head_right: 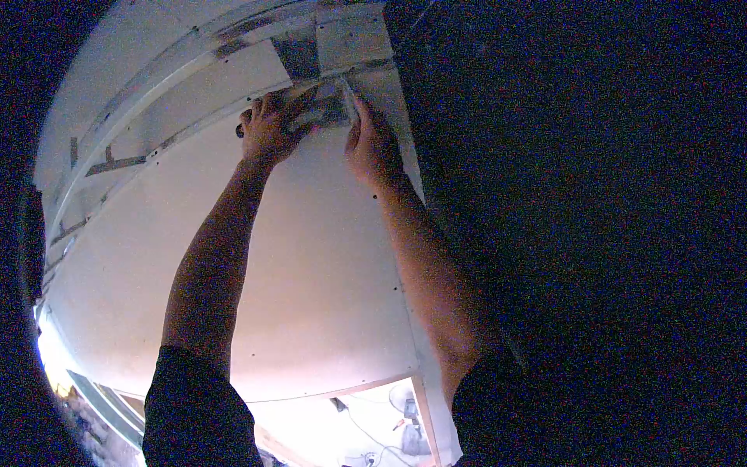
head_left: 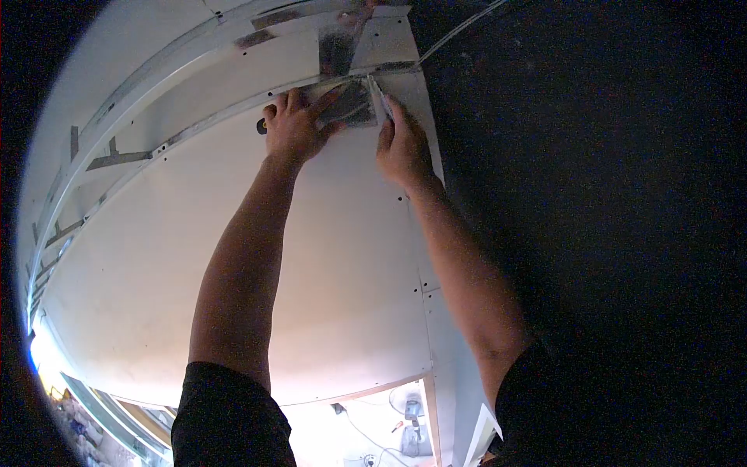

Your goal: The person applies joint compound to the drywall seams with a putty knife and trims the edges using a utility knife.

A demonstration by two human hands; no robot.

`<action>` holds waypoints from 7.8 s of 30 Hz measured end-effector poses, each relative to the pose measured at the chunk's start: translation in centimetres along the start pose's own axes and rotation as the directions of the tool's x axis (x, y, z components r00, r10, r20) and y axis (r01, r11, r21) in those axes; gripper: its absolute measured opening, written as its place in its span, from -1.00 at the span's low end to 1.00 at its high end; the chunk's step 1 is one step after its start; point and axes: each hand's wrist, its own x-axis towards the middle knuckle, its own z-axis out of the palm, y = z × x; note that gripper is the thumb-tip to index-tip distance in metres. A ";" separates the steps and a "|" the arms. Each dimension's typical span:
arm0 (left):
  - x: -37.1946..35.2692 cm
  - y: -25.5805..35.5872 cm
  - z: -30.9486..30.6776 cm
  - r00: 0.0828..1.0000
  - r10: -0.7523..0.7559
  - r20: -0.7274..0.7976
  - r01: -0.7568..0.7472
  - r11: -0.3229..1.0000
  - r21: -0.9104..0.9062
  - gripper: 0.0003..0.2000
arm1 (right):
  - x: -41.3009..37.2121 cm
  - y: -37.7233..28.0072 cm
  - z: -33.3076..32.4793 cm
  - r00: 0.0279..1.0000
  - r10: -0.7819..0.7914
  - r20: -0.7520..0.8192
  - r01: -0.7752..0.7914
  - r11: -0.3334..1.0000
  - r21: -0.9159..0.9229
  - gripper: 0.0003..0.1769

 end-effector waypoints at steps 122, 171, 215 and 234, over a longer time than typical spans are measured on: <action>-9.4 -0.2 -6.8 0.983 0.113 -0.147 -0.120 0.992 -0.043 -0.44 | -2.5 -14.0 -9.9 0.929 0.214 0.303 -0.093 0.925 -0.368 -0.54; -11.6 1.2 -4.4 0.992 0.122 -0.024 -0.123 0.990 -0.062 -0.48 | -9.8 -13.4 -11.3 0.796 0.421 0.436 -0.135 0.824 -0.550 -0.58; -17.6 4.0 -2.8 0.992 0.127 -0.011 -0.127 0.976 -0.178 -0.57 | -11.6 -10.9 -10.7 0.868 0.292 0.401 -0.109 0.901 -0.420 -0.60; -17.2 3.2 -2.2 0.978 0.174 -0.114 -0.189 0.973 -0.136 -0.52 | -11.7 -11.7 -10.7 0.874 0.311 0.373 -0.115 0.879 -0.462 -0.60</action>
